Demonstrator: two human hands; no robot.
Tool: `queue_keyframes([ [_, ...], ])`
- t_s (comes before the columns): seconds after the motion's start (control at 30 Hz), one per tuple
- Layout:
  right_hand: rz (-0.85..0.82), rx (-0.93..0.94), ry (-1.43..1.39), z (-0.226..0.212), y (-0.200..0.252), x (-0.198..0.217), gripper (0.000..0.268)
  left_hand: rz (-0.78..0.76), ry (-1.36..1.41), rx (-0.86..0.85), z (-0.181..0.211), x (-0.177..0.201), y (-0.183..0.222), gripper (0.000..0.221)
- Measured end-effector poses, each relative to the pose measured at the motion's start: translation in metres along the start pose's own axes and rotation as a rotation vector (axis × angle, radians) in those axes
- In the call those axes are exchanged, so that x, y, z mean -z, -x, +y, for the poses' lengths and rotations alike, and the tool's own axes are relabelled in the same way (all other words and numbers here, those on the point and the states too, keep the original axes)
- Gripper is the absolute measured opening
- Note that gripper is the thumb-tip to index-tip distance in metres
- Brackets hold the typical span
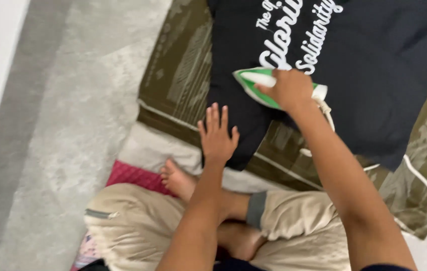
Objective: Ironing a black t-shirt on a mat on the floor.
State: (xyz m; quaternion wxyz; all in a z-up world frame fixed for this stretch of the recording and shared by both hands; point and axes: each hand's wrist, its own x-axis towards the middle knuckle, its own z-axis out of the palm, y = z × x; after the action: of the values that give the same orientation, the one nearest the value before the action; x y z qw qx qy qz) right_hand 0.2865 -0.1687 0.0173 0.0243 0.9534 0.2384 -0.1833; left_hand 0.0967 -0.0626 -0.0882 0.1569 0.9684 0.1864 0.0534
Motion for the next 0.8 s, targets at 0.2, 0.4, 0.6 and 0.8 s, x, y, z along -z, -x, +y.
queue_keyframes([
  [0.2,-0.033,0.232,-0.120,-0.010,-0.044,-0.008,0.052,-0.081,-0.102,-0.020,0.007,-0.001,-0.006,0.065],
  [0.4,0.114,0.302,-0.159,-0.045,-0.077,-0.032,0.045,-0.106,-0.191,0.009,0.002,-0.013,-0.001,0.063],
  [0.6,0.097,0.143,-0.101,0.049,-0.045,-0.015,0.047,-0.112,-0.174,0.010,0.002,-0.011,-0.003,0.066],
  [0.8,-0.042,-0.334,0.109,0.234,0.020,-0.015,0.061,-0.143,-0.138,0.023,0.010,0.000,-0.007,0.065],
])
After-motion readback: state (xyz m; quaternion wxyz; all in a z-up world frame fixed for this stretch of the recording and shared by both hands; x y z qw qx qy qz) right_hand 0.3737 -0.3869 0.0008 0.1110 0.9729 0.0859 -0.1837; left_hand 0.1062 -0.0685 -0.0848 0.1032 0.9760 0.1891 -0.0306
